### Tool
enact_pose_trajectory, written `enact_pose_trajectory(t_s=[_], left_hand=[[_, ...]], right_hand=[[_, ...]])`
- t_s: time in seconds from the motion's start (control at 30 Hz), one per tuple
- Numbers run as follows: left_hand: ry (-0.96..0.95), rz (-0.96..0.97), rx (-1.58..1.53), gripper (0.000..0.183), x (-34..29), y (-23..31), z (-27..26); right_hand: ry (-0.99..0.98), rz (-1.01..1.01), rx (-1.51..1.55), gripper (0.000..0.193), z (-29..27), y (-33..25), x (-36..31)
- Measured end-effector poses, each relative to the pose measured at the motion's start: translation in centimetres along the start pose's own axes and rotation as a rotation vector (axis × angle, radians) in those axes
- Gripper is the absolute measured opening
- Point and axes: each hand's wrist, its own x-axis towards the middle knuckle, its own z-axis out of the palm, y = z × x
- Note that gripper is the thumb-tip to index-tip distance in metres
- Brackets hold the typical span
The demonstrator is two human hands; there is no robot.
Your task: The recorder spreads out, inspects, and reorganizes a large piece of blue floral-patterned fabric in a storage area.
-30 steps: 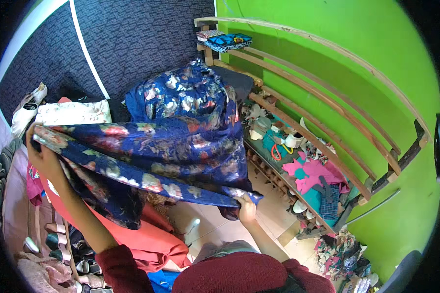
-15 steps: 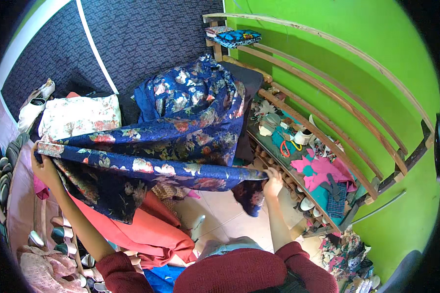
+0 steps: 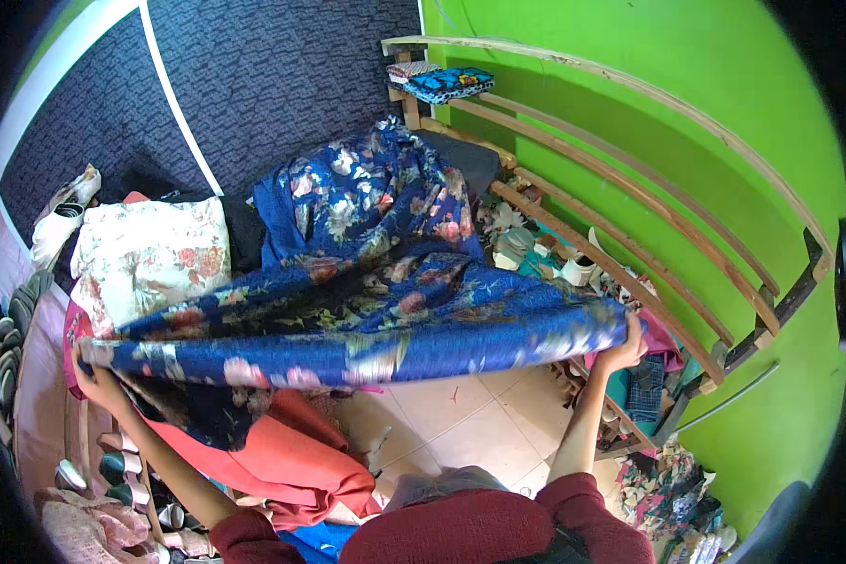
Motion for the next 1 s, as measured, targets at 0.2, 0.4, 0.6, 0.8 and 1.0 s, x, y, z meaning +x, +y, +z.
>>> enact_pose_trajectory(t_s=[0.2,0.4,0.6,0.8,1.0], left_hand=[[-0.028,-0.012,0.065,0.032,-7.1,2.0,-2.1],[-0.095,-0.286,-0.068,0.029,-14.0,4.6,-3.4],[-0.507,-0.342,-0.089,0.019,-15.8,9.0,-4.3],[-0.416,-0.579,-0.329,0.009,-18.7,19.1,-3.1],[-0.732,-0.796,-0.778,0.009,-25.7,23.0,-1.3]], right_hand=[[-0.411,0.192,-0.007,0.029,-2.9,5.0,-0.4],[-0.310,0.538,1.195,0.032,-0.3,9.5,2.0],[-0.443,0.659,1.394,0.028,2.6,7.2,10.0],[-0.591,0.833,1.599,0.025,-4.5,5.4,6.6],[-0.674,0.983,1.811,0.024,-15.4,1.5,3.2]])
